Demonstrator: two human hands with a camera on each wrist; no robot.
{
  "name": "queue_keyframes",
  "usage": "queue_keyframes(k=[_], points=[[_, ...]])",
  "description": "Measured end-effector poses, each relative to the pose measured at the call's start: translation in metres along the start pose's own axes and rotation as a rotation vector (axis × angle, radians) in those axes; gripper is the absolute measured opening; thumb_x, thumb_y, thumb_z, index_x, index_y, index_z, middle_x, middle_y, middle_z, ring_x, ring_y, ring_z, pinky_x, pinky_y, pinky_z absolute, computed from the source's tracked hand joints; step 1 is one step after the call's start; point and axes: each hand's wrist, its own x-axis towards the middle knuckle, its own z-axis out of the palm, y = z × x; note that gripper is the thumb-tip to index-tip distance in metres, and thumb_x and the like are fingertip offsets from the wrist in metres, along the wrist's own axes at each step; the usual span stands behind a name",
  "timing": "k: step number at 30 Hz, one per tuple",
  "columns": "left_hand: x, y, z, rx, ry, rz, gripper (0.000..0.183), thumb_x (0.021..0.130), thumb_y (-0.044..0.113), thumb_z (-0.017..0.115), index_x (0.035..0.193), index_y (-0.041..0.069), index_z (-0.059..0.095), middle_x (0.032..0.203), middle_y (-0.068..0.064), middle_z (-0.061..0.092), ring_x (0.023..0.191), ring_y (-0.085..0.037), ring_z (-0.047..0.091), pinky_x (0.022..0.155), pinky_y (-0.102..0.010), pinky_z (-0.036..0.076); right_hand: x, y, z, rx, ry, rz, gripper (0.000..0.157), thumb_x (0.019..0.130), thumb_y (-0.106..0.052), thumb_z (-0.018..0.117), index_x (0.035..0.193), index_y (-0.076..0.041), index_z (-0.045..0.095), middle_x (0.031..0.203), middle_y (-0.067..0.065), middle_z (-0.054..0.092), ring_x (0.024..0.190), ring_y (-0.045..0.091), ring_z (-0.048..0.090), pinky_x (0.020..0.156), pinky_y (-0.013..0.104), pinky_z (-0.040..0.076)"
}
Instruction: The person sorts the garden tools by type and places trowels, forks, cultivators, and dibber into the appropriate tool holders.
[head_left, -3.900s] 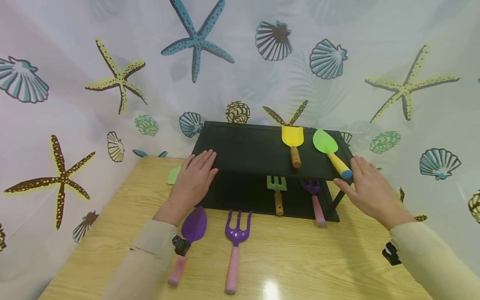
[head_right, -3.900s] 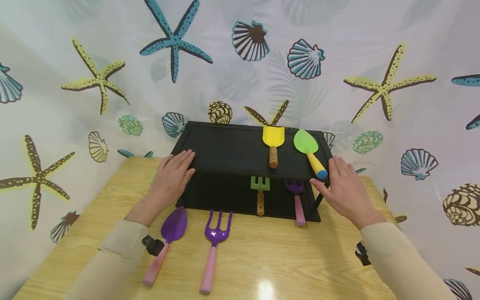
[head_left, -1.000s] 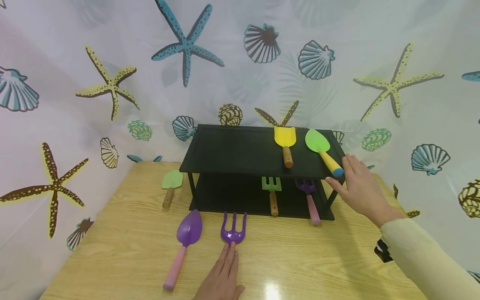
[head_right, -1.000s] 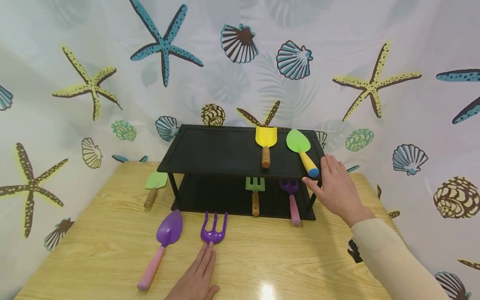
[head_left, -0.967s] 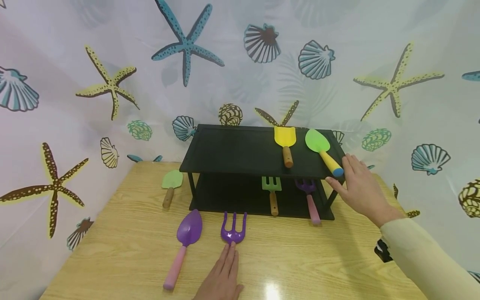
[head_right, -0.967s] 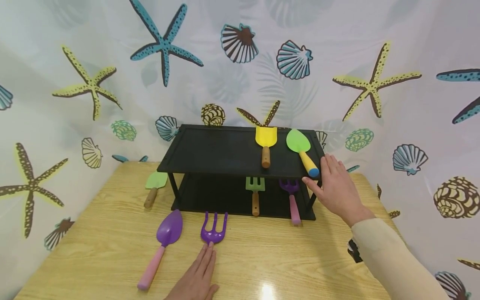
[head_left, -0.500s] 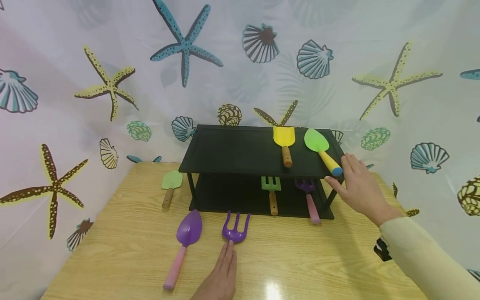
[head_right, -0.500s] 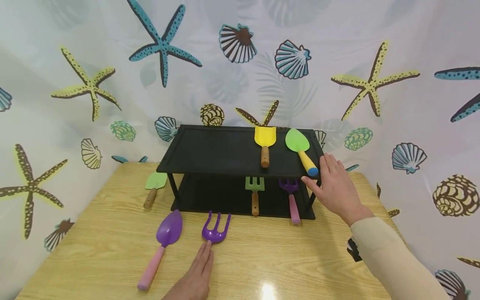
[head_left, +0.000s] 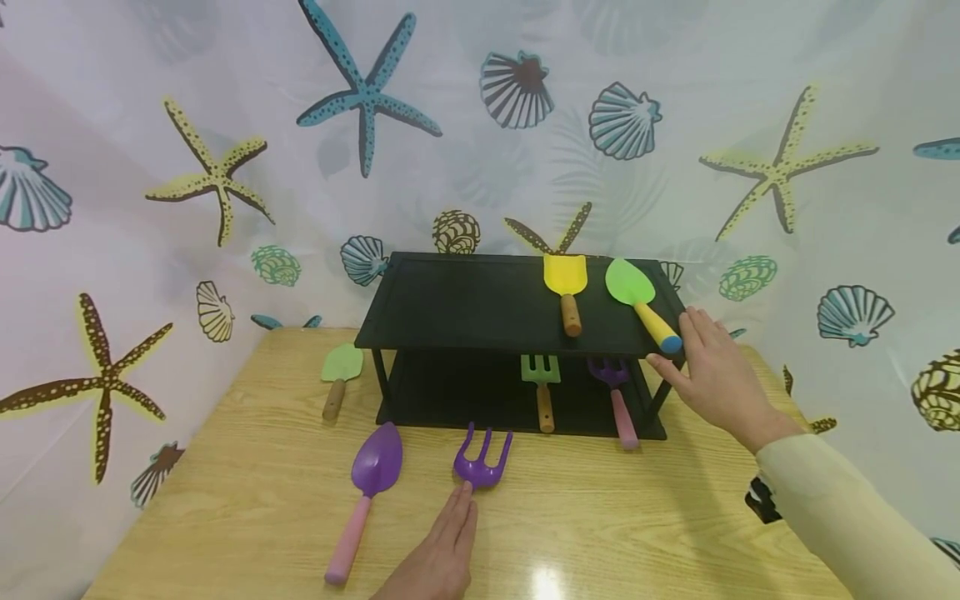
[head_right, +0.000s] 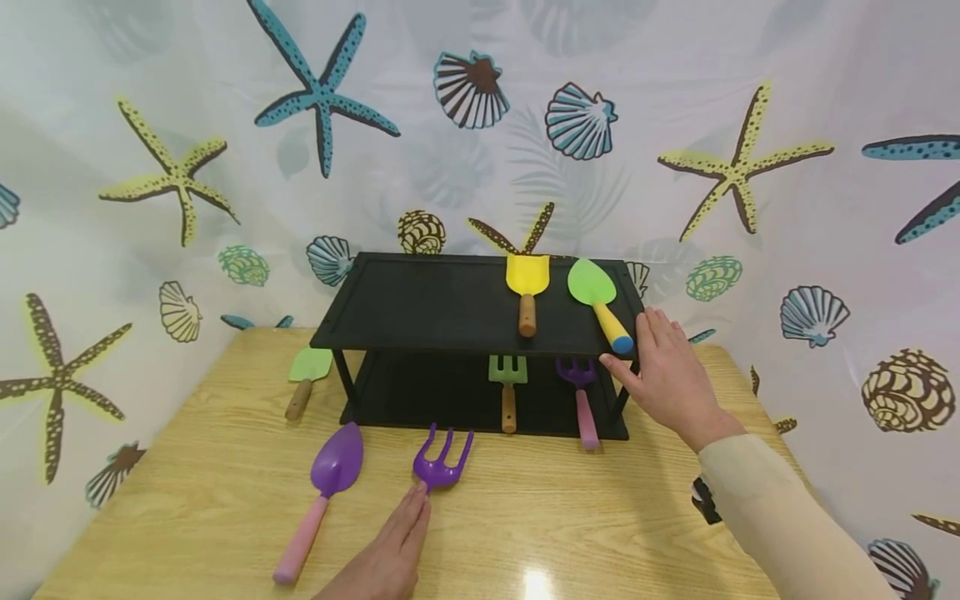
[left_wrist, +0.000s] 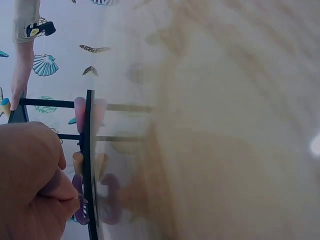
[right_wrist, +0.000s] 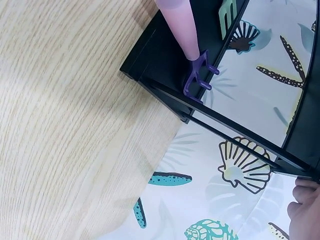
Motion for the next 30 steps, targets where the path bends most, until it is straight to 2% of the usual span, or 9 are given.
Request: queue_keyframes(k=[4,7,9,11,16,19,23,28,30], points=[[0.005,-0.004,-0.007,0.031,0.01,0.012,0.062,0.076,-0.001,0.058,0.135,-0.018,0.046,0.145,-0.037,0.04,0.133,-0.045,0.048,0.107,-0.041,0.043,0.0,0.001,0.001,-0.003,0.003,0.001,0.094,0.1,-0.058,0.044,0.152,0.013,0.015,0.159,0.036,0.016,0.148,0.052,0.015,0.121,0.063,0.014],[0.01,-0.008,-0.011,0.065,0.029,0.019,0.05,0.089,-0.004,0.032,0.135,-0.018,0.047,0.145,-0.038,0.041,0.133,-0.045,0.047,0.105,-0.042,0.046,0.0,0.001,0.001,-0.002,0.009,0.0,0.093,0.1,-0.057,0.045,0.152,0.013,0.015,0.159,0.036,0.016,0.148,0.052,0.016,0.121,0.063,0.014],[0.014,-0.011,-0.014,0.073,0.04,0.016,0.058,0.093,-0.001,0.011,0.135,-0.018,0.047,0.145,-0.038,0.041,0.134,-0.045,0.047,0.105,-0.043,0.047,0.0,0.001,0.001,-0.002,0.013,-0.001,0.093,0.1,-0.057,0.045,0.152,0.014,0.015,0.158,0.036,0.017,0.147,0.052,0.016,0.121,0.063,0.014],[0.018,-0.014,-0.016,0.099,0.059,0.031,0.067,0.093,0.001,-0.002,0.133,-0.019,0.048,0.144,-0.039,0.041,0.134,-0.046,0.047,0.105,-0.043,0.047,0.0,0.001,0.001,-0.001,0.014,-0.001,0.094,0.1,-0.058,0.044,0.152,0.014,0.016,0.158,0.036,0.017,0.147,0.052,0.016,0.121,0.063,0.015],[0.028,-0.021,-0.022,0.236,0.064,0.091,0.067,0.088,-0.009,0.0,0.133,-0.02,0.048,0.143,-0.041,0.041,0.137,-0.048,0.044,0.108,-0.044,0.045,0.0,0.0,0.0,0.001,0.013,0.002,0.095,0.099,-0.06,0.043,0.152,0.014,0.016,0.158,0.036,0.017,0.147,0.052,0.016,0.121,0.062,0.014],[0.033,-0.026,-0.025,0.33,0.017,0.113,0.066,0.089,-0.009,-0.001,0.133,-0.02,0.048,0.144,-0.041,0.04,0.139,-0.049,0.04,0.111,-0.044,0.043,0.0,0.0,0.0,0.002,0.01,0.001,0.095,0.1,-0.06,0.042,0.152,0.014,0.016,0.158,0.036,0.017,0.147,0.052,0.016,0.121,0.062,0.014],[0.042,-0.031,-0.026,0.358,-0.006,0.088,0.065,0.095,-0.004,-0.002,0.135,-0.019,0.047,0.145,-0.04,0.04,0.139,-0.047,0.041,0.111,-0.043,0.043,0.0,0.0,0.0,0.007,0.005,0.001,0.095,0.1,-0.06,0.042,0.152,0.014,0.016,0.158,0.036,0.016,0.147,0.052,0.016,0.121,0.062,0.013],[0.051,-0.037,-0.023,0.264,0.046,0.027,0.06,0.1,0.002,0.002,0.137,-0.019,0.044,0.147,-0.039,0.038,0.139,-0.045,0.043,0.109,-0.041,0.045,0.0,0.0,0.001,0.005,0.011,0.004,0.094,0.1,-0.06,0.042,0.152,0.014,0.015,0.159,0.036,0.016,0.147,0.052,0.016,0.121,0.062,0.013],[0.054,-0.039,-0.022,0.205,0.051,0.009,0.054,0.1,0.001,0.009,0.138,-0.019,0.042,0.148,-0.039,0.036,0.14,-0.046,0.042,0.109,-0.042,0.044,0.0,0.0,0.002,0.004,0.014,0.004,0.093,0.1,-0.058,0.044,0.152,0.014,0.015,0.158,0.036,0.017,0.147,0.052,0.016,0.122,0.062,0.013]])
